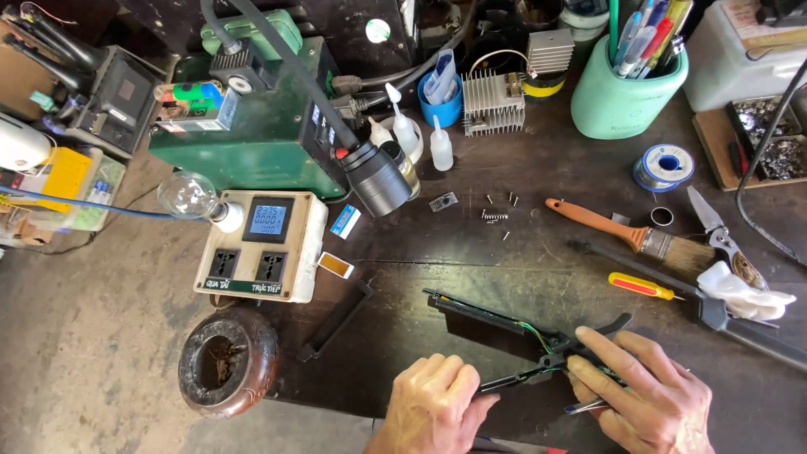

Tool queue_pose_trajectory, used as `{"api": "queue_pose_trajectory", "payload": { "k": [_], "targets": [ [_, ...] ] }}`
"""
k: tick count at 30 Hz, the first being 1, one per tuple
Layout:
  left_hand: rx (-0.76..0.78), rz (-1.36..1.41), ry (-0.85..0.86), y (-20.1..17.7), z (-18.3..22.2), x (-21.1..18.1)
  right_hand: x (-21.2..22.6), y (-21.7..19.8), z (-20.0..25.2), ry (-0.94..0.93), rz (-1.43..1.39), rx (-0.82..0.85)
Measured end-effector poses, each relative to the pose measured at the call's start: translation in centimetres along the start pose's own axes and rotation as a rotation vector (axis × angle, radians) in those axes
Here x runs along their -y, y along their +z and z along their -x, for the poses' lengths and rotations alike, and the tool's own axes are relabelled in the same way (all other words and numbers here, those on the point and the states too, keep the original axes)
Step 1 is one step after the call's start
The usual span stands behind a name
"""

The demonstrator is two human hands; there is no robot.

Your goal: Disassembling and inspecting the internal components and wiring of an electronic device on a repair bench.

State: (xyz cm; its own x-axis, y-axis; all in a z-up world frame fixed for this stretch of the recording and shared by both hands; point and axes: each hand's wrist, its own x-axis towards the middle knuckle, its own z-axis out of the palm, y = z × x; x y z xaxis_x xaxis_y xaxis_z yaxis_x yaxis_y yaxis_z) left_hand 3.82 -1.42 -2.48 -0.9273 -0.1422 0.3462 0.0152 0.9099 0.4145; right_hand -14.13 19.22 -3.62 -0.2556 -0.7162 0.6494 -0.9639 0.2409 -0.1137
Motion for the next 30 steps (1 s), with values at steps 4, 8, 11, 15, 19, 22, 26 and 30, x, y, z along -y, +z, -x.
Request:
{"api": "queue_pose_trajectory", "payload": {
  "k": [4,8,11,15,19,22,26,30],
  "targets": [
    [-0.008,-0.002,0.0,-0.9,0.8,0.4,0.1,-0.4,-0.6,-0.021,-0.016,-0.009],
    [-0.048,0.197,-0.265,-2.7,2.8,1.9,0.2,-0.7,-0.8,-0.006,-0.046,0.016],
    [-0.319,-0.133,-0.365,-5.3,2.7,3.3,0.1,-1.3,-2.0,-0.098,-0.121,0.001],
    [-0.256,-0.481,-0.327,-5.3,3.8,8.2,0.0,-0.9,0.2,0.059,-0.056,0.094],
    [-0.28,-0.468,-0.272,-4.9,3.7,10.1,-0.4,-0.8,0.2,0.053,-0.113,0.067],
    [-0.236,-0.575,-0.25,-5.0,3.6,10.4,-0.4,-0.5,0.2,0.046,-0.104,0.039],
    [-0.252,-0.54,-0.353,-4.6,4.6,11.9,-0.4,-0.3,0.0,0.042,-0.095,0.003],
    [-0.378,-0.321,-0.369,-5.7,2.2,5.4,-0.5,-0.4,-0.1,0.055,-0.105,-0.003]
  ]
}}
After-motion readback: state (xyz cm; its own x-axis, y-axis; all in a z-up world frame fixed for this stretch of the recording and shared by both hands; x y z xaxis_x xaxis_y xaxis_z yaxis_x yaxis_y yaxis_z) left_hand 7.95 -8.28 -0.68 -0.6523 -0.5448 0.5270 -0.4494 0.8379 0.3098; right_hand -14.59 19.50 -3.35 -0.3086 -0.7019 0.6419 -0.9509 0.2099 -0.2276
